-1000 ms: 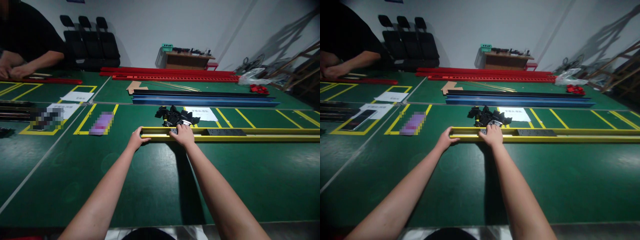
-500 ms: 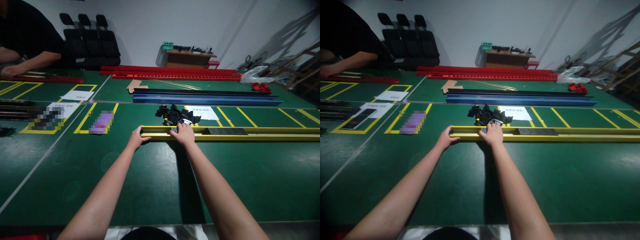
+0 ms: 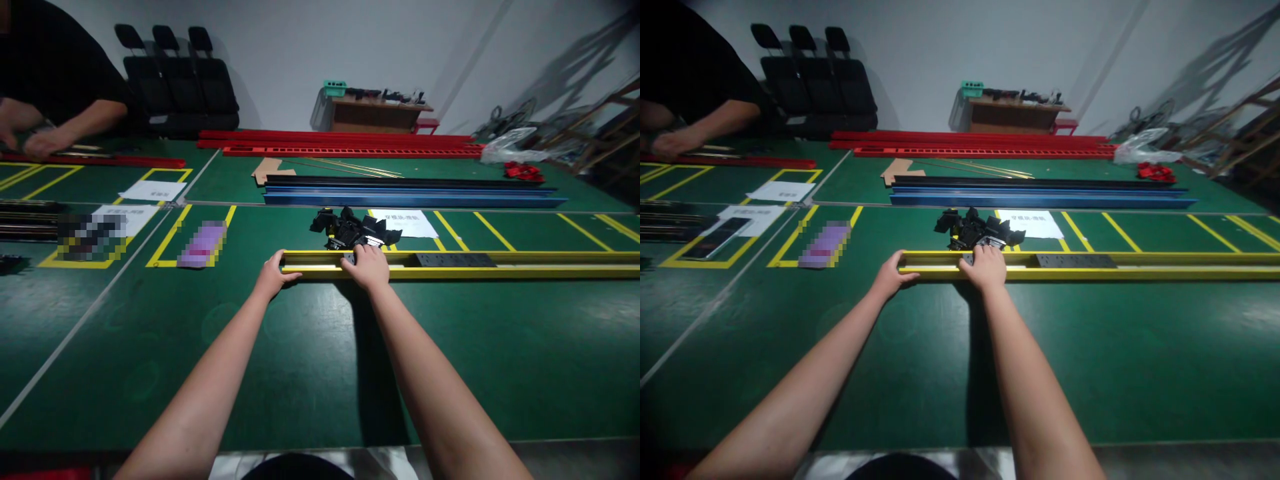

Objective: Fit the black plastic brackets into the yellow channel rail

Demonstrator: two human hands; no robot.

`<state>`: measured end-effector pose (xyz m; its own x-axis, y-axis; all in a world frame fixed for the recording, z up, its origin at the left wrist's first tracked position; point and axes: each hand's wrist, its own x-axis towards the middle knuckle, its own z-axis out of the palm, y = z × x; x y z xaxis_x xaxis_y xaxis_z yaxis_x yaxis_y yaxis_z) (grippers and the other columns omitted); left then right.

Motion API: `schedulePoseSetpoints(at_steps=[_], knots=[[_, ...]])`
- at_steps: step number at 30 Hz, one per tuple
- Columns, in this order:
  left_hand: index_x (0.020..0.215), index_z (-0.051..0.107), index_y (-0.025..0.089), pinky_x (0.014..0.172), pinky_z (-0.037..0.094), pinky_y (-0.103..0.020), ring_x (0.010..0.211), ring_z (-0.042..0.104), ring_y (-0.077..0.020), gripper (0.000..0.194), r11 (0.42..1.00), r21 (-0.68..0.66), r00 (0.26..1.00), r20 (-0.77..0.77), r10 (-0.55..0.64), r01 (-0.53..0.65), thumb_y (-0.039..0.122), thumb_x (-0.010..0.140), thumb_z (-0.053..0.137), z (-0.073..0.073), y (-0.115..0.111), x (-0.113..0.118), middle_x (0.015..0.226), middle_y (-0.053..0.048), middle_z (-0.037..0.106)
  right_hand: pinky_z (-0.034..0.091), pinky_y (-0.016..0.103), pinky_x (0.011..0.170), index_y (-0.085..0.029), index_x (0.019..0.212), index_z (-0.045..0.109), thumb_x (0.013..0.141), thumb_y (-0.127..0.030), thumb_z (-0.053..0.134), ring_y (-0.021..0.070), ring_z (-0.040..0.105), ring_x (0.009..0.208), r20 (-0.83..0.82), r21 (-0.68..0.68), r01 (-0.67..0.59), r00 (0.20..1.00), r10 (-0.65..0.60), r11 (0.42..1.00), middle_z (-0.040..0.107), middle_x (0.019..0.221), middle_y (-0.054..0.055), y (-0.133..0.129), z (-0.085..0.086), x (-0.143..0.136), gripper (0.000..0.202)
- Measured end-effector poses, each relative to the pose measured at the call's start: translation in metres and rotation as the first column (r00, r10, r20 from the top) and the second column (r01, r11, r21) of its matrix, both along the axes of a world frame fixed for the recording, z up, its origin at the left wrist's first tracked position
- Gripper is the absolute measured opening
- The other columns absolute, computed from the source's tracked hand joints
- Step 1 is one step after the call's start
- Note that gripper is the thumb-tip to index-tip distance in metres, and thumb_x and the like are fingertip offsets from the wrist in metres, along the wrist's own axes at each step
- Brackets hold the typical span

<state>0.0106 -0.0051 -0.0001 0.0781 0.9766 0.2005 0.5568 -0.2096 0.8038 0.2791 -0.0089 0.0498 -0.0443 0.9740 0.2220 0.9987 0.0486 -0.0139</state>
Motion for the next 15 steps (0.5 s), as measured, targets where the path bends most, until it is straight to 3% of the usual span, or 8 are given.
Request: schedulePoseSetpoints(at_steps=[4, 11, 15], knots=[[0.123, 0.045, 0.019, 0.094, 0.045, -0.041, 0.107, 0.057, -0.0267, 0.077, 1.000, -0.002, 1.000, -0.008, -0.009, 0.009, 0.046, 0.057, 0.076, -0.0008, -0.0001, -0.0008, 0.117, -0.012, 0.059, 0.030, 0.037, 0.087, -0.014, 0.095, 0.057, 0.083, -0.049, 0.038, 0.0267, 0.047, 0.095, 0.004, 0.004, 0.000, 1.000, 0.000, 1.000, 0.059, 0.098, 0.014, -0.0004, -0.0008, -0.0001, 0.042], [0.122, 0.045, 0.020, 0.095, 0.043, -0.043, 0.108, 0.056, -0.0269, 0.077, 1.000, -0.005, 1.000, 0.000, -0.009, 0.009, 0.047, 0.056, 0.076, -0.0025, 0.0009, -0.0015, 0.118, -0.013, 0.058, 0.030, 0.037, 0.088, -0.016, 0.094, 0.057, 0.082, -0.063, 0.034, 0.0271, 0.047, 0.098, -0.023, 0.005, -0.008, 1.000, 0.008, 1.000, 0.059, 0.098, 0.013, -0.0022, 0.0000, 0.0015, 0.054], [0.122, 0.046, 0.019, 0.095, 0.043, -0.044, 0.107, 0.056, -0.0271, 0.077, 1.000, 0.004, 1.000, -0.009, -0.015, 0.015, 0.046, 0.057, 0.076, -0.0015, 0.0011, -0.0013, 0.117, -0.013, 0.058, 0.029, 0.037, 0.088, -0.016, 0.098, 0.058, 0.083, -0.055, 0.036, 0.0275, 0.047, 0.099, -0.021, -0.018, 0.007, 1.000, -0.008, 1.000, 0.059, 0.102, 0.013, -0.0004, -0.0005, 0.0007, 0.047]])
